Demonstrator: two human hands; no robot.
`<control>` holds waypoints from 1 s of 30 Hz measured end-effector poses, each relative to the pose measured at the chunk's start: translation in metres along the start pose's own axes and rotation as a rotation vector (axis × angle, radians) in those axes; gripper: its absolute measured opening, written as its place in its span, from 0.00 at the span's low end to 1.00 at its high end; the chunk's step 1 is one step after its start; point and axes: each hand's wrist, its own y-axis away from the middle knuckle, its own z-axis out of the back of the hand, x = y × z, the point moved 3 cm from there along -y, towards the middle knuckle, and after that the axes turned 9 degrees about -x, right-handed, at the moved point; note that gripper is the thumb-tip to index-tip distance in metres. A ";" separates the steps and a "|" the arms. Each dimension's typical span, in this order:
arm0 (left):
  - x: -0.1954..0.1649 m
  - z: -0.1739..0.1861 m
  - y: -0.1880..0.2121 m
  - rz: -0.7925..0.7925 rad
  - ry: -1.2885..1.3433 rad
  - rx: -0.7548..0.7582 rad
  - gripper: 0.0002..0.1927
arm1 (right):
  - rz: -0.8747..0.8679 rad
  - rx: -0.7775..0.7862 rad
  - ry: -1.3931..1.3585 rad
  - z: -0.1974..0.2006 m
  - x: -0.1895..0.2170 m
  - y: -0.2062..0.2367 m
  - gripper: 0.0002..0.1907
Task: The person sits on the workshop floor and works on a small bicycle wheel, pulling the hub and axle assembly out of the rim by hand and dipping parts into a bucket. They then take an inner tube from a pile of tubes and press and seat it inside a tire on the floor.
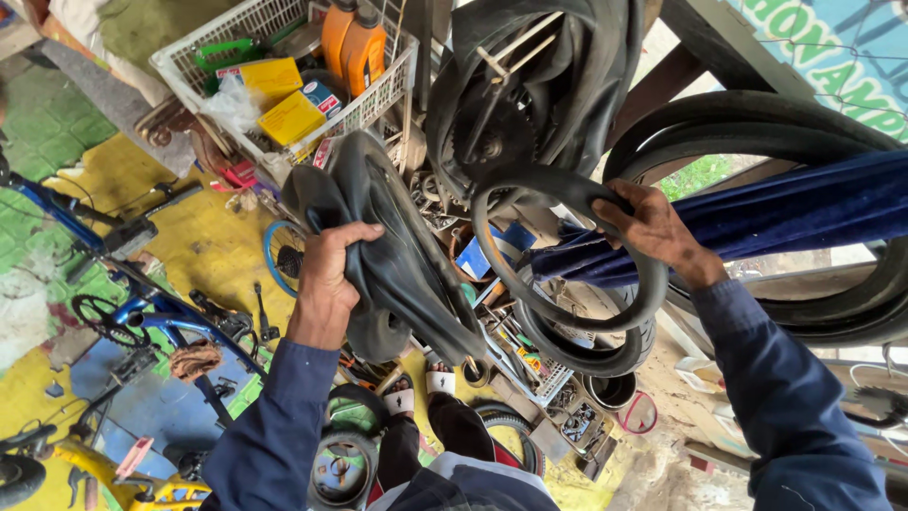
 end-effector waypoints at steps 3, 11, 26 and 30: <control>-0.020 -0.028 0.014 -0.002 0.057 0.070 0.14 | 0.038 -0.036 0.008 0.008 -0.004 0.018 0.15; -0.073 -0.135 0.058 -0.033 0.172 0.233 0.07 | 0.171 -0.134 0.138 0.016 -0.049 0.070 0.14; -0.073 -0.330 -0.060 -1.083 -1.028 0.160 0.32 | -0.327 -0.382 -0.001 0.011 -0.161 0.193 0.14; -0.061 -0.300 -0.088 -0.786 -1.096 0.380 0.19 | -0.310 -0.363 0.070 0.007 -0.164 0.211 0.15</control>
